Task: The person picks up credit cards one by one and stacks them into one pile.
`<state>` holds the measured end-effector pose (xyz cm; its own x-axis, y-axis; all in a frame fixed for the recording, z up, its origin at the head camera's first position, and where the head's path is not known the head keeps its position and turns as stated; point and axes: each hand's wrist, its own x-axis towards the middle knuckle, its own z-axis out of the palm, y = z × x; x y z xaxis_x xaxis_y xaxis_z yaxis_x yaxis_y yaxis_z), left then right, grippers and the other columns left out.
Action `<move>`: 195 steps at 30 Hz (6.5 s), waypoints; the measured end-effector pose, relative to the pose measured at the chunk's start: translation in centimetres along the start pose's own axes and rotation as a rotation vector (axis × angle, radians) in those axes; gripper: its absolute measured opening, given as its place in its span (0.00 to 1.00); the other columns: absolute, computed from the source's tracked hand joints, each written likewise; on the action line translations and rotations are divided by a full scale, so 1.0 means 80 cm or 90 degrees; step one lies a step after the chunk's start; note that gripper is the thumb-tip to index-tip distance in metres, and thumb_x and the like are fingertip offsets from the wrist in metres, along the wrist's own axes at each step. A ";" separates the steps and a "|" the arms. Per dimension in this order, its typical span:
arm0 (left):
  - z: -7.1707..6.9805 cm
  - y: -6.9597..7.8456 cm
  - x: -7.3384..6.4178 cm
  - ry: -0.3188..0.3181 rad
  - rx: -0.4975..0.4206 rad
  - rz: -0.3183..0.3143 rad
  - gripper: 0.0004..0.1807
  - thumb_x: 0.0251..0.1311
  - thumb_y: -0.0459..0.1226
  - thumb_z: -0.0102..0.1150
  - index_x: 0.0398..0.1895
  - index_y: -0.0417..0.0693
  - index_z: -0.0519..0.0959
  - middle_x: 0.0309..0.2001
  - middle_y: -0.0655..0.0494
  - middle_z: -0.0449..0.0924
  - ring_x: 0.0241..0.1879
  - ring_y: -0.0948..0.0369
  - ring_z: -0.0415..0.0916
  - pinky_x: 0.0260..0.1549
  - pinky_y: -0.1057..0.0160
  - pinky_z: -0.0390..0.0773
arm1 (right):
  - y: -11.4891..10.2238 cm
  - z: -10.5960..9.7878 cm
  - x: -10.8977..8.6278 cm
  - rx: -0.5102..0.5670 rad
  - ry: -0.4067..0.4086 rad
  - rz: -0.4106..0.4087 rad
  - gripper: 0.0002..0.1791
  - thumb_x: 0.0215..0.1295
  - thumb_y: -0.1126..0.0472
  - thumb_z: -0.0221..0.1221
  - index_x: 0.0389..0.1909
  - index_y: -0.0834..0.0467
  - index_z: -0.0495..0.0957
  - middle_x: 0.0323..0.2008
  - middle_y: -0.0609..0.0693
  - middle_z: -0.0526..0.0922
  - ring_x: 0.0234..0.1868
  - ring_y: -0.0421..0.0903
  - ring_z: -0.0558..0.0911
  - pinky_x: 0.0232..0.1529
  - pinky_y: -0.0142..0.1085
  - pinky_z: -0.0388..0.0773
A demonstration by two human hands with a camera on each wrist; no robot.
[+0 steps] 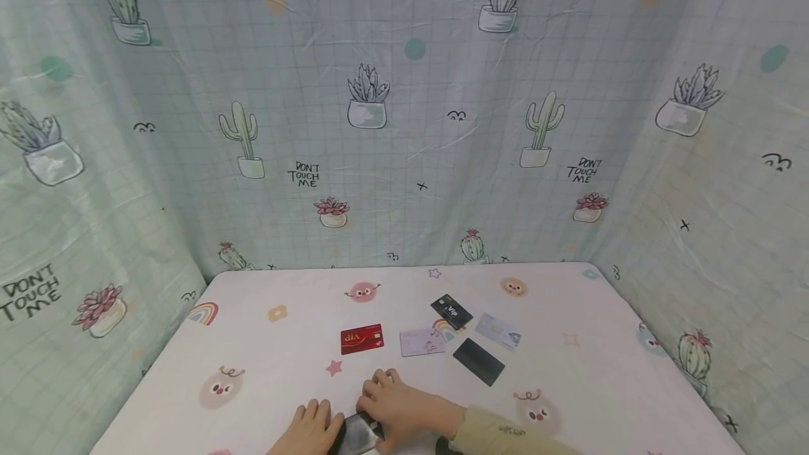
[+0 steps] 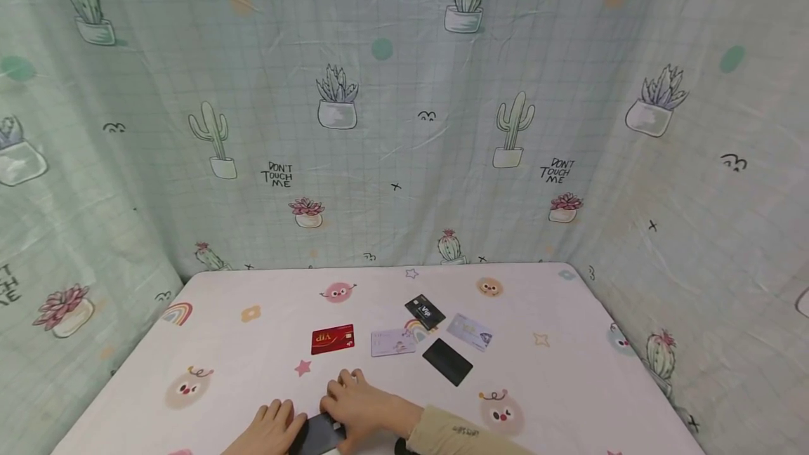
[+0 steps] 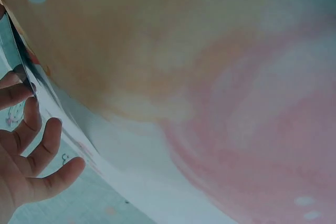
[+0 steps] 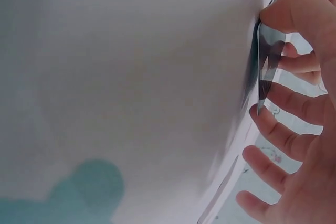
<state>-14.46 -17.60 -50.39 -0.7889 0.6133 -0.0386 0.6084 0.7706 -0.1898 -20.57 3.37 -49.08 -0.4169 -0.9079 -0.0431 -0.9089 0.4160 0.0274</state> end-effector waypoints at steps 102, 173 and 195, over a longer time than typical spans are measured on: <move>-0.021 0.022 0.066 0.278 0.020 0.048 0.29 0.41 0.53 0.62 0.49 0.54 0.74 0.41 0.58 0.69 0.40 0.59 0.62 0.36 0.55 0.68 | 0.033 -0.001 -0.082 0.069 0.167 0.239 0.30 0.43 0.41 0.61 0.52 0.43 0.71 0.41 0.38 0.71 0.44 0.43 0.64 0.45 0.47 0.62; -0.030 0.008 0.174 0.323 0.037 0.001 0.30 0.44 0.54 0.62 0.53 0.56 0.72 0.45 0.57 0.76 0.42 0.57 0.67 0.43 0.55 0.69 | 0.111 -0.004 -0.111 0.109 0.300 0.357 0.32 0.41 0.55 0.68 0.52 0.51 0.71 0.50 0.48 0.78 0.41 0.46 0.67 0.37 0.41 0.59; -0.021 -0.002 0.189 0.293 0.014 0.019 0.28 0.45 0.52 0.63 0.52 0.55 0.73 0.43 0.58 0.78 0.42 0.59 0.68 0.42 0.58 0.67 | 0.129 0.001 -0.098 0.142 0.243 0.381 0.30 0.43 0.57 0.66 0.53 0.52 0.72 0.47 0.46 0.79 0.39 0.44 0.66 0.38 0.45 0.60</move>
<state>-26.34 -8.15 -49.25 -0.6479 0.6520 0.3939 0.6240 0.7508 -0.2165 -26.70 14.82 -48.52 -0.8469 -0.4598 0.2671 -0.5236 0.8087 -0.2681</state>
